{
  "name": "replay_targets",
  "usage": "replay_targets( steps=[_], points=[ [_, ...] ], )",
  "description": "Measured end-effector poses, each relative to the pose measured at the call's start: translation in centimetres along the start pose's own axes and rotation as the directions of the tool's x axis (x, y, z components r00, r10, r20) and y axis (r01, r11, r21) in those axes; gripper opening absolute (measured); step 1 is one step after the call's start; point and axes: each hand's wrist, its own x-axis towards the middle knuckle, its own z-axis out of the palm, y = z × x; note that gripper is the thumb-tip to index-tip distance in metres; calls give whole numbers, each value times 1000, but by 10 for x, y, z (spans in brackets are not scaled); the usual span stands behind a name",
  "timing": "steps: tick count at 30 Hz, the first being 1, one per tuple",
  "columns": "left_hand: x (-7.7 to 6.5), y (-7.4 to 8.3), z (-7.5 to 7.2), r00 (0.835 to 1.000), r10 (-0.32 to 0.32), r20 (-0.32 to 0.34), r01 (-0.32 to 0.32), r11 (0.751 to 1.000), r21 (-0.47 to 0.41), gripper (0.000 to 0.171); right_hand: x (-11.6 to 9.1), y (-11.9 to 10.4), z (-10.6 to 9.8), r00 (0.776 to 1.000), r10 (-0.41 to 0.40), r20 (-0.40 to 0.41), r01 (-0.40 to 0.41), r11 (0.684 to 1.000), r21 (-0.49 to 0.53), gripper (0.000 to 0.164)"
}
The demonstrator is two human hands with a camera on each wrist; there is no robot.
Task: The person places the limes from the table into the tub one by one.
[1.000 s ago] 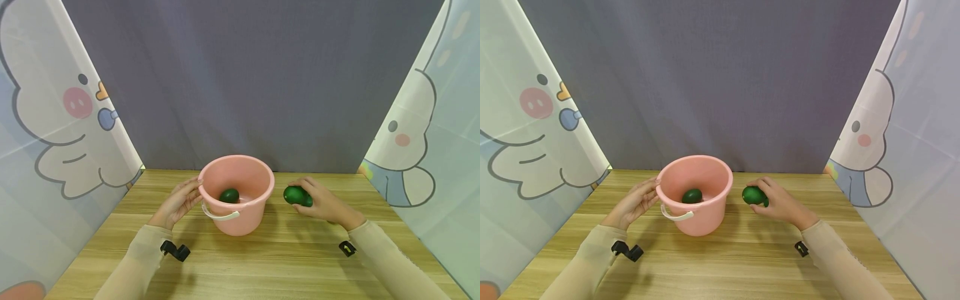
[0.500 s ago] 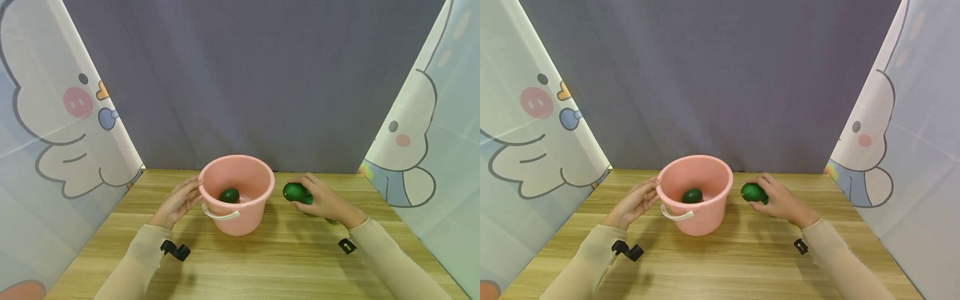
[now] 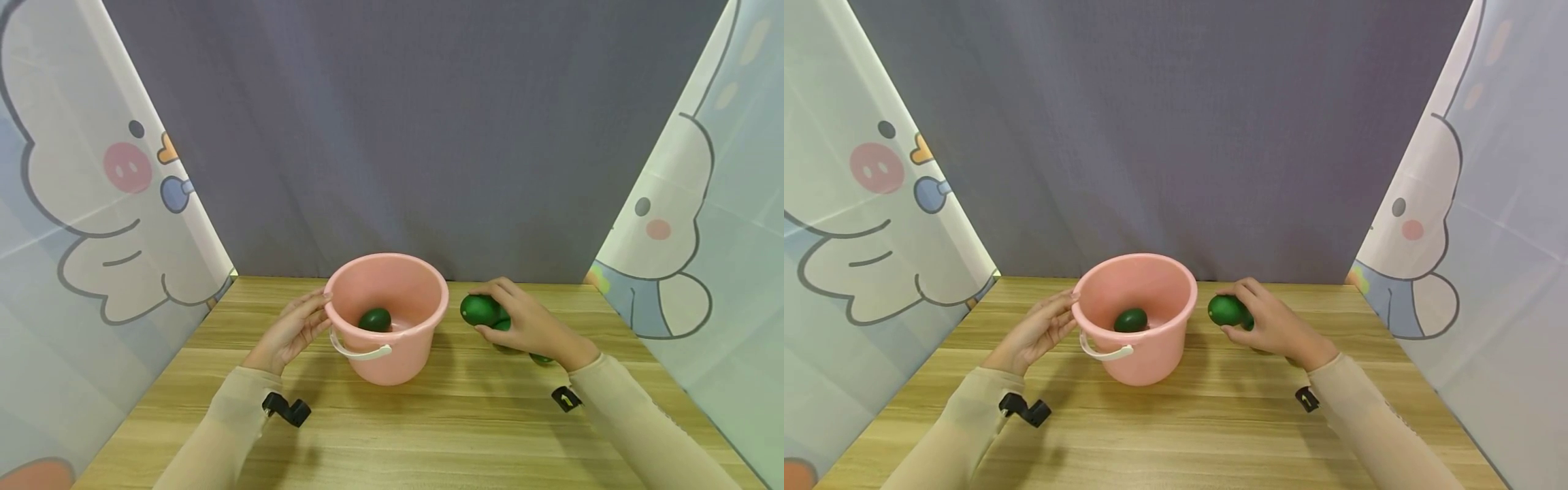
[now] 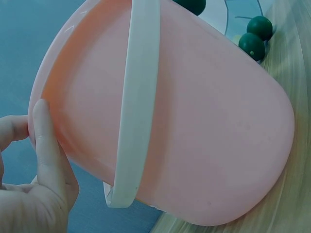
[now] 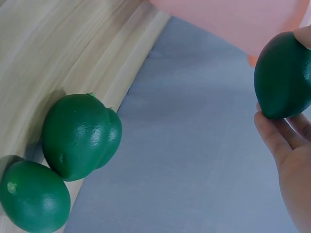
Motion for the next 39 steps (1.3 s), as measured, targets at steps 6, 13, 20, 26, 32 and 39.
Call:
replay_targets(
  steps=[6,13,20,26,32,39],
  points=[
    [0,0,0,1000,-1,-2,1,1000,0,55,3,-2,-2,1000,-20,-7,20,1000,-6,59],
    [0,0,0,1000,-3,-5,3,1000,-2,56,6,-3,-4,999,-39,-7,39,999,-9,60],
    [0,0,0,1000,-2,-9,2,1000,-7,55,11,-5,-5,997,-73,-24,73,997,-5,60],
    [0,0,0,1000,-2,-10,2,1000,-2,55,16,-8,-7,995,-89,-34,89,996,-1,58],
    [-1,1,0,1000,-7,-19,7,1000,5,53,19,-11,-8,995,-96,-39,96,995,-1,57],
    [-1,1,1,1000,-6,-9,6,1000,9,54,22,-12,-10,993,-104,-49,105,994,17,54]
  ],
)
